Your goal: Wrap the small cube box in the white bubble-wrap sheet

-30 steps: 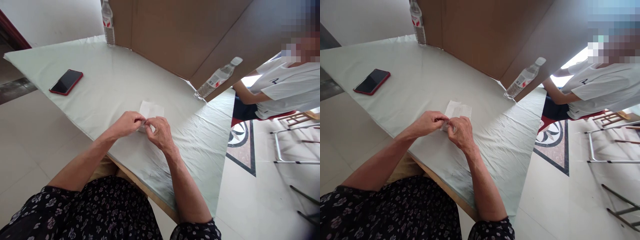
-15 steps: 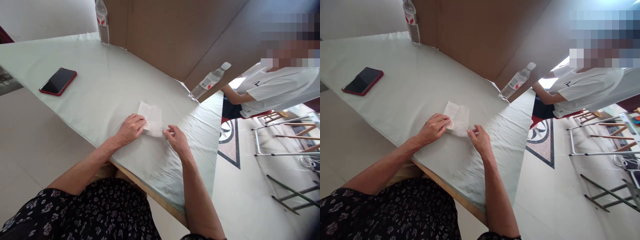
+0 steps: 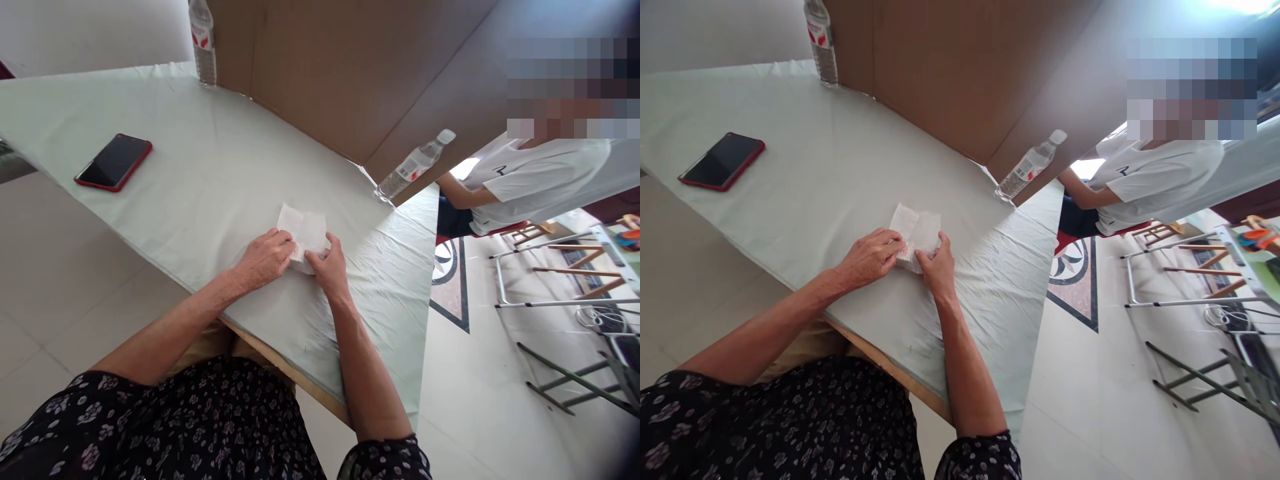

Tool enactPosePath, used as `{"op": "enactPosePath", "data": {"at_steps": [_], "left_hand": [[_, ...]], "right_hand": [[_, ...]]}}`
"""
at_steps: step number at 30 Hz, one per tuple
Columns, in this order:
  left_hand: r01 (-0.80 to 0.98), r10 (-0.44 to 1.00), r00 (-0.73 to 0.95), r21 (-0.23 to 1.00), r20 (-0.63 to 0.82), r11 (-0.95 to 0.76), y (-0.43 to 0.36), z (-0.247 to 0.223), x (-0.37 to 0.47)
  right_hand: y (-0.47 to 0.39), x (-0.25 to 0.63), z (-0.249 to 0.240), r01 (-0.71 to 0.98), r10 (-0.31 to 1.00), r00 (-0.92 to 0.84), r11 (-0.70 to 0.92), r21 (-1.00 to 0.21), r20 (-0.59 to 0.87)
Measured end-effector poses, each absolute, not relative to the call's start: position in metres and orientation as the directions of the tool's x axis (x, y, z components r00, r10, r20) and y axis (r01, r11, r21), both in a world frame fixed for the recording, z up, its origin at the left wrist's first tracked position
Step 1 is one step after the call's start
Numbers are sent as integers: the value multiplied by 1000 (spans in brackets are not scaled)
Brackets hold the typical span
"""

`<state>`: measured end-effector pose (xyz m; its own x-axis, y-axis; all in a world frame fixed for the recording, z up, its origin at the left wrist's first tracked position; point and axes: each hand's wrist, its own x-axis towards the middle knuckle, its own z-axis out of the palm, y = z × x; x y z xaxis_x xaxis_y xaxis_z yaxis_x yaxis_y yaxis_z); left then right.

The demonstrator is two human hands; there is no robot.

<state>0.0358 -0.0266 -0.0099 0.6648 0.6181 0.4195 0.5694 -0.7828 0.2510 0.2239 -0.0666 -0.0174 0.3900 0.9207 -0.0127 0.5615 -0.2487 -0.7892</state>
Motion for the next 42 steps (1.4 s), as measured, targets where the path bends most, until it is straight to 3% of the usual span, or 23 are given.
{"op": "enactPosePath", "data": {"at_steps": [4,7,15,24,30,34,38,40,42], "left_hand": [[593,643,656,257,395,-763,-29,-11,38],[588,645,666,267,375,-763,-30,-11,41],[643,719,624,323,306,-695,-34,-6,44],[497,718,564,526,408,-690,-30,-20,44],[359,798,445,735,407,-575,-31,-20,41],[289,875,414,875,252,-389,-32,-8,42],[390,917,371,871,148,-299,-30,0,50],[440,919,369,844,142,-307,-29,-1,54],[460,918,362,824,164,-329,-28,-5,57]], "right_hand": [[-70,217,-13,655,925,365,-172,-735,108],[-72,211,-8,635,921,361,-125,-762,150],[-70,198,3,265,920,384,-198,-944,-85],[-78,192,17,255,945,309,-188,-948,-104],[-83,199,10,422,993,110,-12,-906,38],[-81,197,10,670,993,3,83,-738,114],[-78,195,16,828,991,-49,112,-550,127],[-77,199,17,805,990,-90,137,-577,109],[-75,209,15,689,988,-123,155,-708,96]]}}
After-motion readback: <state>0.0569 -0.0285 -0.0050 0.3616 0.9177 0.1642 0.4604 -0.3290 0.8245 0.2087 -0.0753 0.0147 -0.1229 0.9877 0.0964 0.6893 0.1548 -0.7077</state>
